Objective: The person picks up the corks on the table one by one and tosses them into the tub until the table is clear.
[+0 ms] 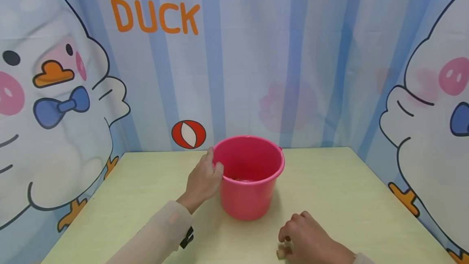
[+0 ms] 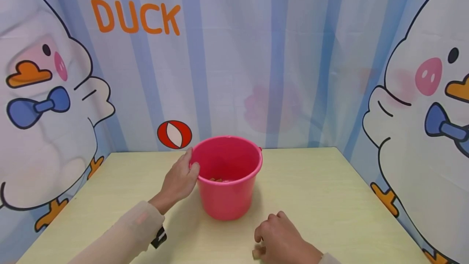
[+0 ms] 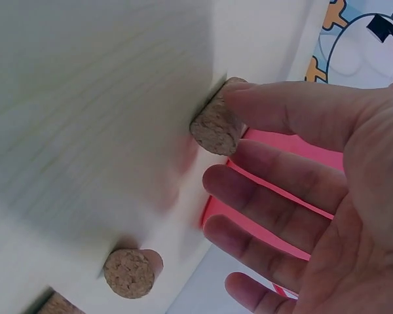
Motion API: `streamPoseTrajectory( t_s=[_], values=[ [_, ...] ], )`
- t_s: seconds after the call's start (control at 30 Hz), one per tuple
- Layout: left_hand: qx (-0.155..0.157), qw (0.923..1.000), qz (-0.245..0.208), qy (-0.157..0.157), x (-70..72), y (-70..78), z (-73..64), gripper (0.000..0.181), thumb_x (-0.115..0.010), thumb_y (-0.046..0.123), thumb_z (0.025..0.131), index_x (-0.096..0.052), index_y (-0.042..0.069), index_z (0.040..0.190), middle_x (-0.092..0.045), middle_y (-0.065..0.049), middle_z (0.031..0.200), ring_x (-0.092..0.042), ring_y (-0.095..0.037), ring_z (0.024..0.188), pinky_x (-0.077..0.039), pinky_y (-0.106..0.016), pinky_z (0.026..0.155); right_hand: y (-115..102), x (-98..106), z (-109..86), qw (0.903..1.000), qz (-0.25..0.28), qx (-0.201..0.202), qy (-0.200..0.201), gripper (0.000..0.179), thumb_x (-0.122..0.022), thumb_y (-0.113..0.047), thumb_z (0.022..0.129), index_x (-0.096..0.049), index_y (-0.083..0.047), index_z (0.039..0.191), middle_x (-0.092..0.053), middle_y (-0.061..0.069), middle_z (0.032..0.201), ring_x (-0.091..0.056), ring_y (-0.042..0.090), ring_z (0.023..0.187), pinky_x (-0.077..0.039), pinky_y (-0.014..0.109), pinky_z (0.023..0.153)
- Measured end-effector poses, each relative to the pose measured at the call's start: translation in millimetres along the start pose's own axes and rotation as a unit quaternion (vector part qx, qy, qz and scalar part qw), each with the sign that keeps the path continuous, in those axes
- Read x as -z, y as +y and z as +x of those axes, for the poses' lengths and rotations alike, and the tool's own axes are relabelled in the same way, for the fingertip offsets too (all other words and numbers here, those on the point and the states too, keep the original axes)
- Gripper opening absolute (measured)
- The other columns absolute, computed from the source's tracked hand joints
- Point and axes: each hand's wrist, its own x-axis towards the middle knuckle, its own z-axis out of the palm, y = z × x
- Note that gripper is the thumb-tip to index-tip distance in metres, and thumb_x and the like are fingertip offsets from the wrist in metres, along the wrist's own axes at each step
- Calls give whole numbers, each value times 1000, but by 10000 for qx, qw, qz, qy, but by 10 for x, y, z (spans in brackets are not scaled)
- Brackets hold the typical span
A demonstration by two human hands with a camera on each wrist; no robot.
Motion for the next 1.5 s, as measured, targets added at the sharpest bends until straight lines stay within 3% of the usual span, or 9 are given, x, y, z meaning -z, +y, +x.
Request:
streamPoseTrajectory(
  t_s=[0.43,0.67,1.0,1.23,1.5],
  values=[
    [54,10000,29,-7,2,10,6,73,-52,31,100,-24,7,163,-50,-12,149,-55,-32,128,-59,-49,90,24,-69,5,9999,-49,90,-97,9,-85,-33,81,-77,-29,78,-54,-21,64,-45,4,68,-37,34,73],
    [64,10000,29,3,-3,5,-3,74,-53,31,99,-24,6,163,-50,-13,149,-54,-33,128,-59,-50,90,19,-81,12,9996,29,-104,-257,9,-86,-32,81,-78,-29,78,-56,-20,65,-45,5,70,-38,35,75],
    [6,10000,44,30,-9,0,-1,73,-52,30,100,-24,6,162,-50,-13,149,-55,-33,128,-59,-50,91,8,-90,2,9998,79,-19,-170,11,-84,-31,83,-77,-28,76,-56,-20,63,-46,3,66,-36,35,74],
    [7,10000,28,1,-1,1,-2,72,-52,30,100,-24,6,162,-50,-13,149,-55,-33,128,-58,-50,91,3,-45,-8,9995,241,-176,-132,7,-86,-28,81,-80,-26,81,-59,-20,67,-48,5,68,-41,35,75],
    [33,10000,-6,10,-1,14,-4,74,-53,31,100,-23,7,163,-49,-12,150,-54,-32,129,-59,-49,91,14,-3,-27,9973,711,93,157,8,-87,-17,81,-81,-20,86,-63,-19,69,-51,5,66,-51,23,63]
  ],
)
